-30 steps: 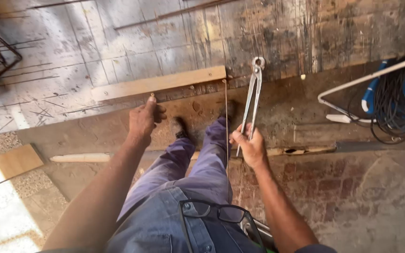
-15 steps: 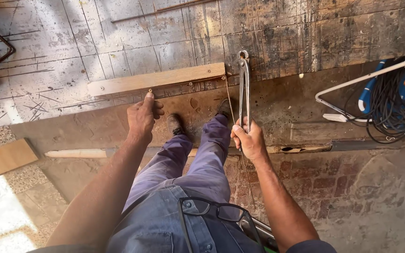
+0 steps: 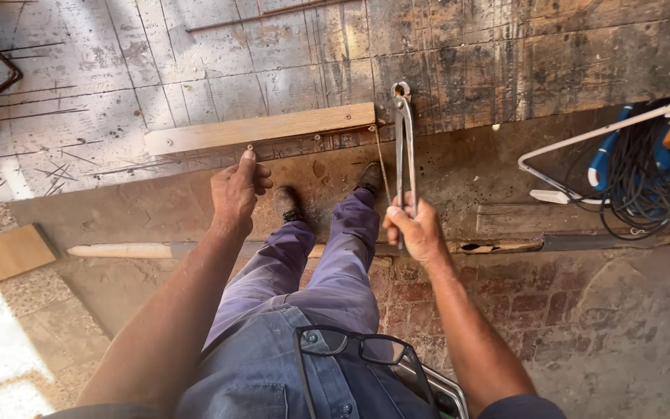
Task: The person bends thin metal rods into rectangular shapes using a wooden jig and a metal bending tool. They repeatedly pick up rods, position them against the jig, and use the tool to bend the ends, then place the finished pieces on a pile.
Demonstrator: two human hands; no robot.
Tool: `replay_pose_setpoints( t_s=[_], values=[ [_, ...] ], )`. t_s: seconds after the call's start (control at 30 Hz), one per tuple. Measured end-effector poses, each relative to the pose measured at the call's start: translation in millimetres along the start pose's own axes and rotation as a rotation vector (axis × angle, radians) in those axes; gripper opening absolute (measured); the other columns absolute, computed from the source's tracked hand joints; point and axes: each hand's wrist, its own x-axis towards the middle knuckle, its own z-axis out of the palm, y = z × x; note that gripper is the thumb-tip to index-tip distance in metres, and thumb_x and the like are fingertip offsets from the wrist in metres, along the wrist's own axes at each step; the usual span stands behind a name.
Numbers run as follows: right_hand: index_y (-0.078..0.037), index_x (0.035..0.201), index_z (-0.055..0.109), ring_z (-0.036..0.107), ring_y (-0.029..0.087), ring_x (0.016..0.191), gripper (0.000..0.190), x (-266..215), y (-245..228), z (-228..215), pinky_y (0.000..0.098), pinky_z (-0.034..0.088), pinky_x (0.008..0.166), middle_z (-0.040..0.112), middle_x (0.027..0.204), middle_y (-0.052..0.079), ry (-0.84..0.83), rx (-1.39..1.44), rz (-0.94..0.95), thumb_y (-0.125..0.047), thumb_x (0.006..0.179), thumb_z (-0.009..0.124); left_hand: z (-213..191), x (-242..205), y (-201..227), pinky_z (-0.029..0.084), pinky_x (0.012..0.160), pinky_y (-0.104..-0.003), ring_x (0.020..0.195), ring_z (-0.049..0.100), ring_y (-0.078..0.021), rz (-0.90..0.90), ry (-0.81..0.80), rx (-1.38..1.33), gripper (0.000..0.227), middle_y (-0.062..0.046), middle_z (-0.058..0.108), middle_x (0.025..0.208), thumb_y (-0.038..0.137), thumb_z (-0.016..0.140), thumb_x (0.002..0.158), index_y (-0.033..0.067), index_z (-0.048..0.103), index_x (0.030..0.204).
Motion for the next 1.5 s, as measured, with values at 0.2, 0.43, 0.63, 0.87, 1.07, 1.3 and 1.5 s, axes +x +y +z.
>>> replay_pose_setpoints(
  t_s=[0.2,0.43,0.63,0.87,1.07,1.3,1.5],
  values=[
    [-0.002,0.105,0.053,0.072,0.020,0.067,0.018,-4,5,19,0.0325,0.064,0.062,0.071,0.084,0.020,0.011,0.165,0.033,-0.015,0.097,0.063,-8,-14,17,0.034,0.049,-0.020,0.053,0.057,-0.0084,-0.033,-0.083,-0.036,0.039,-0.005,0.070,0.064,0.044,0.057,0.097,0.0117,0.073,0.082],
    [0.000,0.105,0.052,0.069,0.020,0.061,0.024,-23,-36,19,0.0298,0.062,0.053,0.070,0.084,0.024,-0.007,0.205,-0.033,-0.006,0.088,0.068,-15,-12,12,0.037,0.049,-0.018,0.056,0.061,-0.0090,-0.057,-0.166,-0.145,0.036,-0.008,0.072,0.067,0.044,0.066,0.096,0.0098,0.072,0.086],
    [0.000,0.104,0.053,0.066,0.016,0.056,0.022,-29,-71,10,0.0260,0.059,0.049,0.070,0.083,0.025,-0.023,0.140,-0.124,-0.007,0.090,0.068,-23,-19,23,0.045,0.059,-0.022,0.062,0.062,-0.0129,0.004,-0.248,-0.276,0.036,-0.011,0.071,0.070,0.043,0.069,0.097,0.0083,0.071,0.088],
    [0.001,0.107,0.052,0.069,0.019,0.062,0.022,-26,-88,-14,0.0301,0.062,0.056,0.070,0.086,0.026,-0.061,0.089,-0.102,-0.006,0.091,0.066,-18,-36,53,0.047,0.059,-0.022,0.061,0.064,-0.0146,0.070,-0.343,-0.315,0.031,-0.013,0.070,0.068,0.037,0.071,0.095,0.0070,0.072,0.086],
    [0.003,0.106,0.053,0.071,0.022,0.067,0.023,-23,-78,-39,0.0360,0.063,0.062,0.071,0.085,0.026,-0.100,0.033,-0.115,-0.001,0.089,0.068,-9,-42,65,0.051,0.056,-0.022,0.067,0.068,-0.0159,-0.048,-0.468,-0.273,0.015,-0.012,0.071,0.077,0.024,0.073,0.087,0.0096,0.067,0.088],
    [0.001,0.102,0.064,0.065,0.020,0.065,0.016,-21,-168,-40,0.0346,0.058,0.061,0.073,0.080,0.021,-0.264,-0.537,-0.121,0.002,0.087,0.068,-18,-77,101,0.052,0.082,-0.040,0.093,0.067,-0.0315,-0.048,-0.804,0.115,0.036,-0.019,0.071,0.095,0.029,0.074,0.079,0.0044,0.067,0.105],
    [-0.002,0.105,0.067,0.056,0.019,0.049,0.013,46,-186,-32,0.0308,0.050,0.049,0.066,0.070,0.014,-0.377,-0.932,-0.270,-0.007,0.094,0.068,28,-62,32,0.053,0.087,-0.037,0.095,0.070,-0.0244,-0.130,-0.650,-0.158,0.033,-0.010,0.067,0.094,0.034,0.062,0.096,0.0076,0.062,0.117]
  ],
)
